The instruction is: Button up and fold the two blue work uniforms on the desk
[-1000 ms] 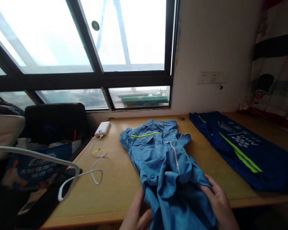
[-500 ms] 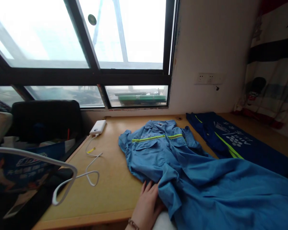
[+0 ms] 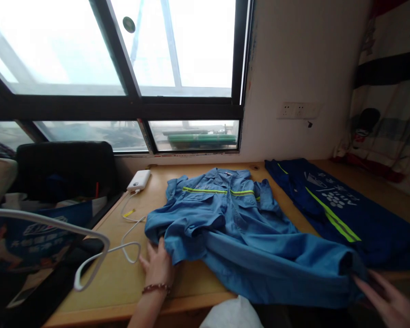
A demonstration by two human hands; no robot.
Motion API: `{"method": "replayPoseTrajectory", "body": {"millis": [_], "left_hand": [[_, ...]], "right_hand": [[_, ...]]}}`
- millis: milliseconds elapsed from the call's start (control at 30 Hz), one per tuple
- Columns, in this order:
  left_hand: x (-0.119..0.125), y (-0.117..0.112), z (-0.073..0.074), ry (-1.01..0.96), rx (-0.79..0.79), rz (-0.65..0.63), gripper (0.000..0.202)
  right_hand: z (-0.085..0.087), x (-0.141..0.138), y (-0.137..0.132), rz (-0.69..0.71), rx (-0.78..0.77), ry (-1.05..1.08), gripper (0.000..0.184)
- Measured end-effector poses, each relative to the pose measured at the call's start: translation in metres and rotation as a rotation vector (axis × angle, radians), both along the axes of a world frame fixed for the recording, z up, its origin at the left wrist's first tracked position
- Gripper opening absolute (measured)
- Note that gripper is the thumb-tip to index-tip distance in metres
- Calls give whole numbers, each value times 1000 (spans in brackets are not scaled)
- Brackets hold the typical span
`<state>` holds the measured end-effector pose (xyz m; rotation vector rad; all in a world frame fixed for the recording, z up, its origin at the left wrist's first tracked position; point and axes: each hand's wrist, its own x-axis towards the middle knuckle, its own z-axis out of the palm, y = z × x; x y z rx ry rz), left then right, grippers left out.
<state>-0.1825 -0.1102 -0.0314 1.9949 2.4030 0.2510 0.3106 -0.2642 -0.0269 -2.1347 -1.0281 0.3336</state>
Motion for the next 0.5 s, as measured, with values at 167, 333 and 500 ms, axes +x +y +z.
{"method": "replayPoseTrajectory", "body": {"millis": [167,333,500], "left_hand": [[18,-27,8,-136,325,-147,58],[38,-24,15,-281,259,-581,38],[17,-27,21,-534,84,-550,34]], "right_hand": [[10,-42,9,127,115,-465,54],[20,-121,48,611,244,-460,43],[-3,-141,87,759,-20,-378,46]]}}
